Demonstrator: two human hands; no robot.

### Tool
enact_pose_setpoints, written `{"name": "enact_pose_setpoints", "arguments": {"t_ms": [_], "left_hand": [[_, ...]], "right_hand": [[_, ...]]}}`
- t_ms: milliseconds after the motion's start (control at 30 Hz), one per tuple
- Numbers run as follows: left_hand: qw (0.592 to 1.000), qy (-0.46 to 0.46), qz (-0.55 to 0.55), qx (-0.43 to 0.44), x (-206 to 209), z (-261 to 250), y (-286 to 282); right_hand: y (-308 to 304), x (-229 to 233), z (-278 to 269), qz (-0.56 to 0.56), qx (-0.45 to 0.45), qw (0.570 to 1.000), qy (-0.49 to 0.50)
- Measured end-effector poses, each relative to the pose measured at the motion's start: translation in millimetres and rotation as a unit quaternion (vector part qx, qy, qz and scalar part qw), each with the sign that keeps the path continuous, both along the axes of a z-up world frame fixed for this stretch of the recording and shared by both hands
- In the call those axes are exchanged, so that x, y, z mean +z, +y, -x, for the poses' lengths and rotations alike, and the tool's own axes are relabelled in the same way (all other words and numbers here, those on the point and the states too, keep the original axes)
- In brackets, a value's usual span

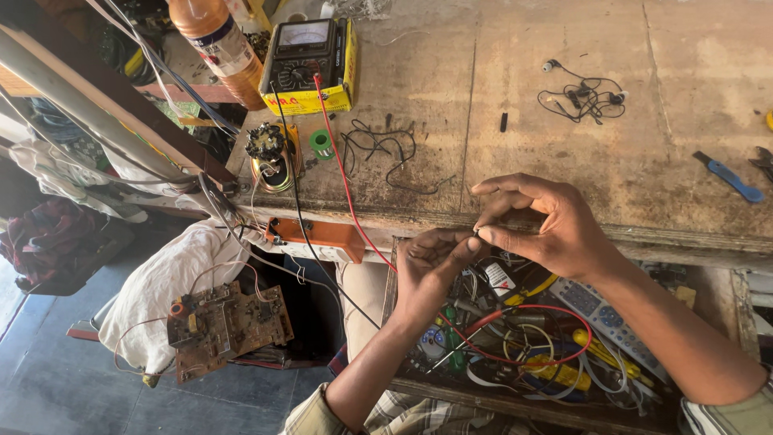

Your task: The person uses a multimeter to test a small electronic component, then applies flux with a brush and solders the component using a soldering iron. The person works on a cluttered wooden workbench with various tools and electronic parts visible.

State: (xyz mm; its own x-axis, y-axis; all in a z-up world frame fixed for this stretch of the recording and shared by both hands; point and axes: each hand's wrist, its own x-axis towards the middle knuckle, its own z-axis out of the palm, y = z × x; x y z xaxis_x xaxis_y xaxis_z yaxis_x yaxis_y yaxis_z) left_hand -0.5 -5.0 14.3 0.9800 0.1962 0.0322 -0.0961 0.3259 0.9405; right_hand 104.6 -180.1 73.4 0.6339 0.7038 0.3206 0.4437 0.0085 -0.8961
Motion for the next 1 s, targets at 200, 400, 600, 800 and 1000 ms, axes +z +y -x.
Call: {"name": "enact_pose_setpoints", "arguments": {"t_ms": [200, 400, 600, 800, 1000], "left_hand": [[1.000, 0.009, -0.018, 0.000, -1, 1, 0], [0.999, -0.035, -0.014, -0.001, -6, -1, 1], [0.996, -0.030, 0.039, 0.074, -4, 5, 2], [0.988, -0.035, -0.016, 0.147, 11, 3, 17], [0.978, -0.097, -0.073, 0.168, 34, -2, 26]], "right_hand": [[1, 2, 2, 0.014, -0.002, 1.000, 0.002], [-2, -3, -5, 0.009, 0.008, 1.000, -0.013], [12, 0, -22, 0.037, -0.050, 0.991, -0.116], [49, 0, -40, 0.103, -0.075, 0.945, -0.303], [45, 8, -39, 0.099, -0.039, 0.950, -0.294]]}}
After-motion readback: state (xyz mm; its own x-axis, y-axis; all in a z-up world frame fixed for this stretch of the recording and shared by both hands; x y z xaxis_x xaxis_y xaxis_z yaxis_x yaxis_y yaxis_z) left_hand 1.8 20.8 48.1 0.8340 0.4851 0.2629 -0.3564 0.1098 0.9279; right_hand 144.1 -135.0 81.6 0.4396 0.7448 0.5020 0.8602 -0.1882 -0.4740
